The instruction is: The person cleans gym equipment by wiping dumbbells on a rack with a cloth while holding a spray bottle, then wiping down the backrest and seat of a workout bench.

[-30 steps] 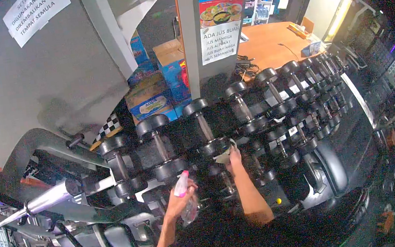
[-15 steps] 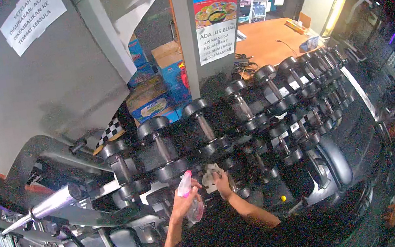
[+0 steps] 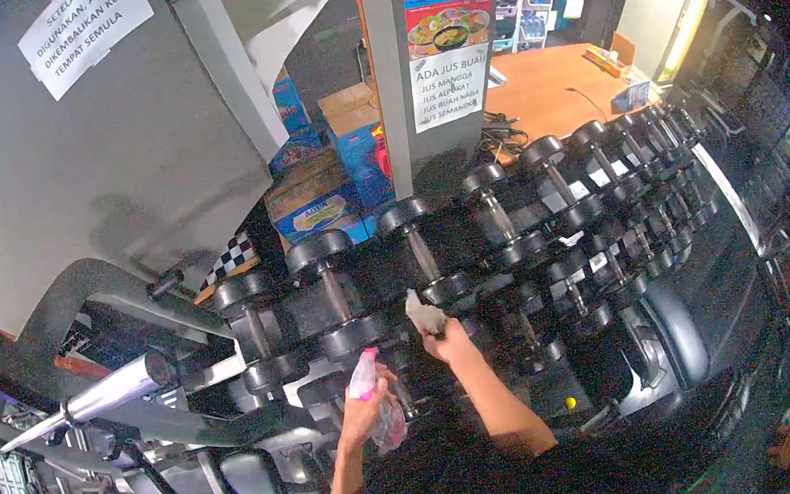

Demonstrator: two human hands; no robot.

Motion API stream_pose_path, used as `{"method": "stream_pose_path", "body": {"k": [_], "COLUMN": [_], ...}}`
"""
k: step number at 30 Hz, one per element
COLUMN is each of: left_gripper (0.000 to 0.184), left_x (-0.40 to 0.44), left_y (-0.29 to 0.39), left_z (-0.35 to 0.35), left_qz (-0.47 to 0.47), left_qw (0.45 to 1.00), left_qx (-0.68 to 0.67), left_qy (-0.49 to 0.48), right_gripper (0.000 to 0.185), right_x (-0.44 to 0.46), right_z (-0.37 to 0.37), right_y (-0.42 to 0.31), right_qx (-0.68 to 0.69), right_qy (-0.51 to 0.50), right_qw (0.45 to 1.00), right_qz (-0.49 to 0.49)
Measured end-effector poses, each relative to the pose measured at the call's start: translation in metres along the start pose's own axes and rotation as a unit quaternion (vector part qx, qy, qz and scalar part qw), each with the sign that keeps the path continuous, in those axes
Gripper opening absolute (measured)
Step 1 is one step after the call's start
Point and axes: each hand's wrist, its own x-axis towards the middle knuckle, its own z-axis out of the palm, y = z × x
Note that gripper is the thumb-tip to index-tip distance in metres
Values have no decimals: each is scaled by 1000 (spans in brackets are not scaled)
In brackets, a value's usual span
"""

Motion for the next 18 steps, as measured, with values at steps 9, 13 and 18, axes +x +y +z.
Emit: {"method": "stream_pose_path", "body": {"k": [9,13,18], "left_gripper": [23,24,29], "left_x": [8,9,13], "left_y": [-2,2,-9], "left_z": [4,8,9], "left_qz": [32,43,20], "left_qw": [999,998,998], "left_qx": [11,19,19], "left_qy": [-31,-39,-48], "right_gripper": [19,35,39], "right_x": [-35,-48,-39], "right_z": [-16,11,27], "right_y": [-124,-203,-195], "right_qx": [602,386,-480], "right_qy": [145,253,270], "right_qw": [782,881,762], "right_qz": [74,-101,-342]}}
